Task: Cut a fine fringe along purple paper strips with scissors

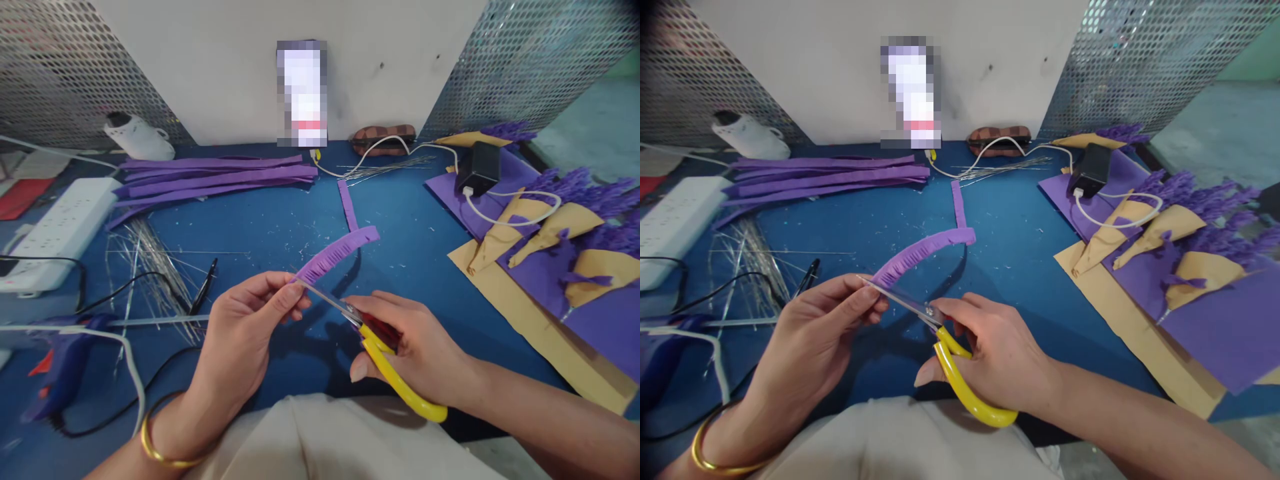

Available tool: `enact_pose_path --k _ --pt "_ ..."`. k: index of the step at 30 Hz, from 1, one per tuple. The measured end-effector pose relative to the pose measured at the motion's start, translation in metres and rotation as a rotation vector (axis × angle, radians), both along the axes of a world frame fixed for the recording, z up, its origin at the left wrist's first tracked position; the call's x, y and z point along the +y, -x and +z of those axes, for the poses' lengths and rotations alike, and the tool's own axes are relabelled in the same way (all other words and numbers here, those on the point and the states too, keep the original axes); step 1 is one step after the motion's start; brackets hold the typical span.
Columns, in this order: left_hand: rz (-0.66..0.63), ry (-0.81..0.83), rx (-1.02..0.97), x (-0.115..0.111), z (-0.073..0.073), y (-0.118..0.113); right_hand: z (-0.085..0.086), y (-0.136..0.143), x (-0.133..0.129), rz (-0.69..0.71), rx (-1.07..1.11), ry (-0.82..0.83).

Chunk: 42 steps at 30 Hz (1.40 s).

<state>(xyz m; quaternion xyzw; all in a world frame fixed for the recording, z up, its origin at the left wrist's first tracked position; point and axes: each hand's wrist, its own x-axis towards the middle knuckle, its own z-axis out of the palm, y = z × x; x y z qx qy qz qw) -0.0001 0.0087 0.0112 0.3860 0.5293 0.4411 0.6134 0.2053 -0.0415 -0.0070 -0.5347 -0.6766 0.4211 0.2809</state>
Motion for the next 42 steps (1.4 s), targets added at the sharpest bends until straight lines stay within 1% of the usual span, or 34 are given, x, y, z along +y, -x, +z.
enact_pose_path --k 4,9,18,25,31,37,42 --pt "0.012 -0.005 -0.003 0.0004 -0.0005 -0.0011 0.0003 0.0003 -0.0014 -0.003 -0.04 -0.057" --pt "0.011 -0.005 0.01 0.0003 -0.0022 -0.0017 -0.0012 0.0009 -0.0024 0.005 -0.06 -0.077" --pt "0.008 -0.045 0.047 -0.0022 0.0022 -0.0018 0.0021 0.003 -0.0004 -0.011 -0.039 -0.04" --pt "0.03 -0.028 0.039 -0.0026 0.001 -0.0024 0.0022 0.0027 -0.003 -0.013 -0.012 -0.004" --pt "0.033 -0.017 0.024 -0.0007 0.0001 -0.0027 -0.0002 0.0037 -0.0017 -0.024 -0.032 -0.023" --pt "-0.013 -0.005 0.052 -0.0013 -0.0011 -0.0026 -0.0016 0.004 -0.0006 -0.029 -0.055 -0.038" --pt "-0.024 -0.016 0.052 -0.002 -0.0009 -0.0007 -0.0007 0.003 -0.0015 -0.025 -0.039 -0.027"
